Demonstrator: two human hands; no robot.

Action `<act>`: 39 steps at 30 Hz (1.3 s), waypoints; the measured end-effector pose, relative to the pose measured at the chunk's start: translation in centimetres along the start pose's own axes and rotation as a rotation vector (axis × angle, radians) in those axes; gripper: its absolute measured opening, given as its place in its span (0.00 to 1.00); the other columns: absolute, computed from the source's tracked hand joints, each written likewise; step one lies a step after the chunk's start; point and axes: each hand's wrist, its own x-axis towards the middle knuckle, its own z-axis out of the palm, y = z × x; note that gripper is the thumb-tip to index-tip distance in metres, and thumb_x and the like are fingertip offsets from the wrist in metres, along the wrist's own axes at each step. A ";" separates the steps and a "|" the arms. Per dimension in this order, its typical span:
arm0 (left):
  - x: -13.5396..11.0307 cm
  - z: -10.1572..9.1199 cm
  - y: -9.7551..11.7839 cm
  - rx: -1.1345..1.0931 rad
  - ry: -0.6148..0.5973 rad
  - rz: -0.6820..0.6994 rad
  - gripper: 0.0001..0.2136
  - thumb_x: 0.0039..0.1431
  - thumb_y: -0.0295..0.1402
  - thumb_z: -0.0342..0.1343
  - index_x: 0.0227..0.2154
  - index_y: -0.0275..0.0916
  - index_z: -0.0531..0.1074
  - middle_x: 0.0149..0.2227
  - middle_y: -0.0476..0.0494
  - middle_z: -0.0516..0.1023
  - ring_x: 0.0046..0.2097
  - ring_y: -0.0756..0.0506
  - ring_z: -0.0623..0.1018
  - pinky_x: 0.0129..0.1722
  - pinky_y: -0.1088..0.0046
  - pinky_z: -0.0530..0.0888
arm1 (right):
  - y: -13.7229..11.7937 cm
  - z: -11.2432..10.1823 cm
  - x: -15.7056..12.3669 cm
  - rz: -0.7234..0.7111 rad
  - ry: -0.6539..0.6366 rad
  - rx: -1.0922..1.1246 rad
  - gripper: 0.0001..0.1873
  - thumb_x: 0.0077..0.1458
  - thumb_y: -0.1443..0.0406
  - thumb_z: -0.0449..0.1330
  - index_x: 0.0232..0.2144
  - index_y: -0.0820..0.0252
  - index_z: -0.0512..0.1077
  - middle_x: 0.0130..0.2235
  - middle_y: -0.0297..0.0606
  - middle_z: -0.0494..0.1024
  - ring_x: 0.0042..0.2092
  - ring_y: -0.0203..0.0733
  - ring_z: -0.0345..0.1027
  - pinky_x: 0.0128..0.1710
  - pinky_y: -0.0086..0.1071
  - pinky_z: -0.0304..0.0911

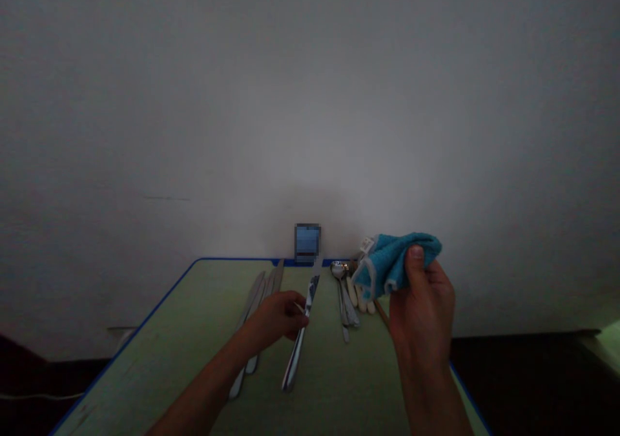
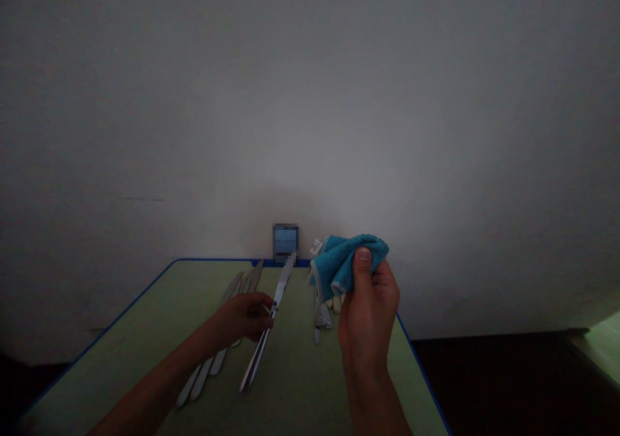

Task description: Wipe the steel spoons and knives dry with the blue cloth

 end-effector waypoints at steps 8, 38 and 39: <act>2.6 0.9 -0.8 0.010 0.058 -0.023 0.09 0.43 0.30 0.59 0.28 0.33 0.69 0.26 0.49 0.73 0.28 0.47 0.77 0.30 0.68 0.77 | 0.1 0.1 0.1 0.002 -0.008 0.040 0.09 0.51 0.58 0.61 0.27 0.59 0.71 0.26 0.28 0.75 0.28 0.32 0.68 0.33 0.31 0.64; 8.2 5.4 -0.4 0.207 0.121 -0.261 0.13 0.60 0.33 0.52 0.47 0.34 0.66 0.41 0.43 0.73 0.35 0.49 0.75 0.33 0.69 0.75 | 0.2 -0.1 0.4 0.009 -0.046 0.096 0.08 0.51 0.60 0.61 0.27 0.59 0.71 0.27 0.28 0.75 0.28 0.31 0.69 0.32 0.28 0.65; 8.3 5.5 -0.5 0.222 0.117 -0.260 0.13 0.60 0.33 0.52 0.47 0.35 0.66 0.42 0.42 0.72 0.36 0.48 0.75 0.34 0.68 0.75 | 0.2 -0.1 0.4 0.007 -0.046 0.086 0.08 0.51 0.59 0.61 0.27 0.59 0.71 0.27 0.28 0.75 0.28 0.31 0.69 0.32 0.29 0.65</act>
